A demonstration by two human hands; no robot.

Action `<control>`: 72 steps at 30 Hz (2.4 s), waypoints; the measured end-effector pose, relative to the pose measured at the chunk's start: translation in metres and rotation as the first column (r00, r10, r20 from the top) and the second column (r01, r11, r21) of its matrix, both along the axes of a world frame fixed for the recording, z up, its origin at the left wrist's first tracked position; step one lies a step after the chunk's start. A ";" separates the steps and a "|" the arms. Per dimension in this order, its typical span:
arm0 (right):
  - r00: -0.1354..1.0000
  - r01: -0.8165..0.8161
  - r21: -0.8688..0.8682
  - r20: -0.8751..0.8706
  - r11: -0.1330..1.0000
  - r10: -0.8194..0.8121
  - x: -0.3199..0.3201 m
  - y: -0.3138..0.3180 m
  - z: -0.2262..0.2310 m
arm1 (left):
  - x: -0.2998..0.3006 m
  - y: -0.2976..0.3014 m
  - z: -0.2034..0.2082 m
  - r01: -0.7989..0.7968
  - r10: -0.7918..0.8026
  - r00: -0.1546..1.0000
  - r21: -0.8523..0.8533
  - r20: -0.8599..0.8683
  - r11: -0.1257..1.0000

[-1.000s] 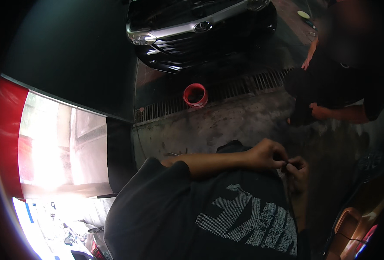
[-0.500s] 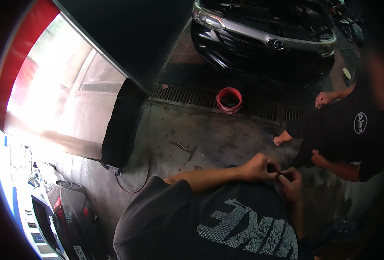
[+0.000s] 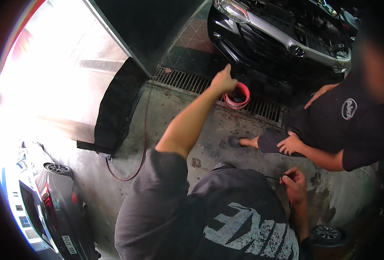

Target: The person sorts small black plastic clips and fasteners on a green mat, then walks to a white car with its hood open. They insert the clips into the front bumper area by hand, securing the bumper cover. The person returns to the mat to sort additional fasteners.

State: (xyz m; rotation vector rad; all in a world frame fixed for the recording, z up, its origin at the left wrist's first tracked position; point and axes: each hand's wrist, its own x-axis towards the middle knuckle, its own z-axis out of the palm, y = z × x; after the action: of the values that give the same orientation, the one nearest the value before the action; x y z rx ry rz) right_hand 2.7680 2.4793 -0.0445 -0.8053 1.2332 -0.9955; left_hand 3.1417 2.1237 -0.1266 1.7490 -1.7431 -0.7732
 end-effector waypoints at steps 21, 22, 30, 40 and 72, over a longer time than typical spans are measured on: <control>0.993 -0.109 -0.016 0.043 0.994 0.110 -0.066 0.026 -0.011 | -0.001 0.316 -0.150 -0.109 0.065 0.990 0.376 0.127 0.920; 0.990 -0.136 -0.017 0.027 0.991 0.136 -0.077 0.025 -0.009 | -0.028 0.327 -0.128 0.008 -0.025 0.999 0.522 0.025 0.853; 0.971 -0.220 -0.138 -0.124 0.966 0.204 -0.205 0.053 -0.008 | -0.311 0.348 0.055 0.459 -0.409 0.853 0.091 -0.323 0.884; 0.988 0.145 -0.155 0.081 0.977 -0.134 -0.357 0.113 -0.024 | -0.536 0.361 0.088 0.857 -0.859 0.510 -0.070 -0.031 0.511; 0.680 0.696 -0.173 -0.150 0.696 -0.717 -1.008 -0.121 -0.030 | -1.290 0.020 0.039 0.983 -0.846 -0.102 0.078 -0.524 -0.166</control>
State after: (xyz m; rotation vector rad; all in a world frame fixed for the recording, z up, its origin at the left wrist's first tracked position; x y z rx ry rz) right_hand 1.7598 2.3582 -0.0747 -0.4978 1.7521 -1.6497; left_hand 1.8513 2.1435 -0.0881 -0.1384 -2.5831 -2.0929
